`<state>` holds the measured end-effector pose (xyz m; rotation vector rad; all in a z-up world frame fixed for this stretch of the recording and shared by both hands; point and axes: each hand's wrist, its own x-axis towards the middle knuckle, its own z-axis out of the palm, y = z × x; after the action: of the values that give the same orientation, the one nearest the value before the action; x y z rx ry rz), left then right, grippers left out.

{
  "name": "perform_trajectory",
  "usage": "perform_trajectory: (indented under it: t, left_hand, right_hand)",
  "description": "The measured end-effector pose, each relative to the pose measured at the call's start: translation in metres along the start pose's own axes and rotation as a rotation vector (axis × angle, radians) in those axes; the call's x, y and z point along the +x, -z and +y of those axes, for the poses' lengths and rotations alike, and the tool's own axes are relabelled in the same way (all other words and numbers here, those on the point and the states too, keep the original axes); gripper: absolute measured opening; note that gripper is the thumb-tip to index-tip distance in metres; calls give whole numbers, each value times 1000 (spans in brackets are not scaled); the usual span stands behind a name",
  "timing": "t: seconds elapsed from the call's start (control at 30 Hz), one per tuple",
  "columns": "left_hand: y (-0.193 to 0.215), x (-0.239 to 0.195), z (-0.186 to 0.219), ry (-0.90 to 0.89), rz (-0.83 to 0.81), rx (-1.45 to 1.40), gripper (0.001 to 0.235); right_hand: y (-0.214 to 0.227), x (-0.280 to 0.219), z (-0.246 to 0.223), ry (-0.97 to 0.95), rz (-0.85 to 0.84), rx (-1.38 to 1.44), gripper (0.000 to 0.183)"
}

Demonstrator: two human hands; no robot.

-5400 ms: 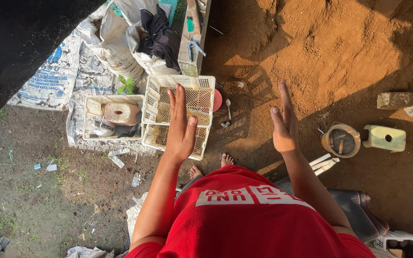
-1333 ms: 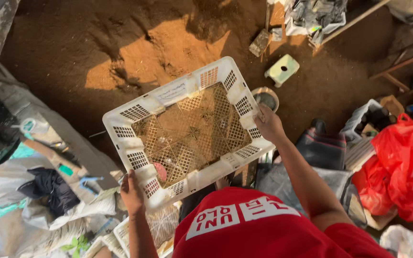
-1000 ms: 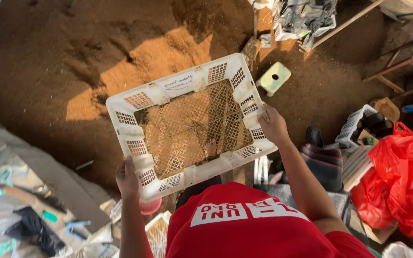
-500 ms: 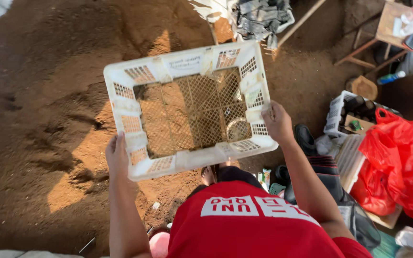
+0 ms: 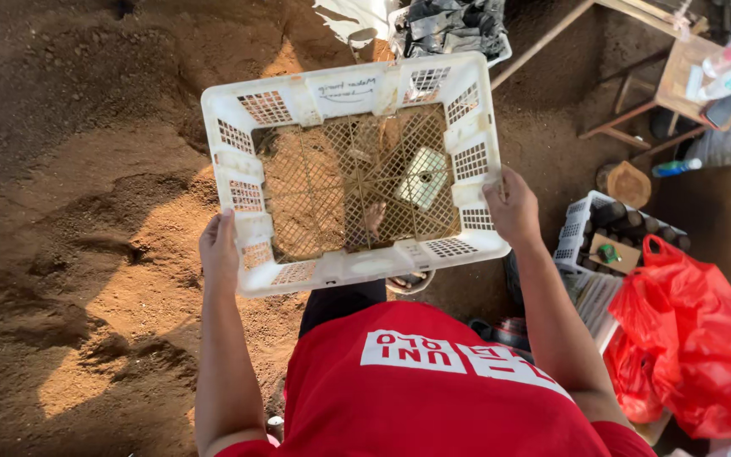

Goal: The person sits on a low stool and repeatedly scoops soil from a large pile into small black plastic pots using their hands. After filling each pot, they place it into a white plastic crate. The person continues this process for several pots.

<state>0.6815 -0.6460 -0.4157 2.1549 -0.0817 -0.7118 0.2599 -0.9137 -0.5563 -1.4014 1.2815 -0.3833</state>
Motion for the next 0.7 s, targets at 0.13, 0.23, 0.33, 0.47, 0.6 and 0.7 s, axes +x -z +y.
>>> perform_trajectory:
  t: [0.13, 0.23, 0.33, 0.47, 0.6, 0.7]
  left_hand:
    - [-23, 44, -26, -77, 19, -171, 30]
    - [-47, 80, -35, -102, 54, -185, 30]
    - [-71, 109, -29, -138, 67, -381, 28]
    - [-104, 141, -1, -48, 222, -300, 22]
    - [-129, 148, 17, -46, 319, -244, 27]
    - [-158, 141, 24, -128, 369, -340, 28]
  right_hand:
    - [-10, 76, 15, 35, -34, -28, 39]
    - [-26, 148, 14, 123, -42, -55, 41]
    - [-48, 220, 11, 189, -86, -24, 42]
    - [-69, 326, -5, 248, -155, -81, 48]
    - [-74, 390, -21, 262, -273, -41, 44]
    - [-76, 433, -44, 319, -339, -35, 46]
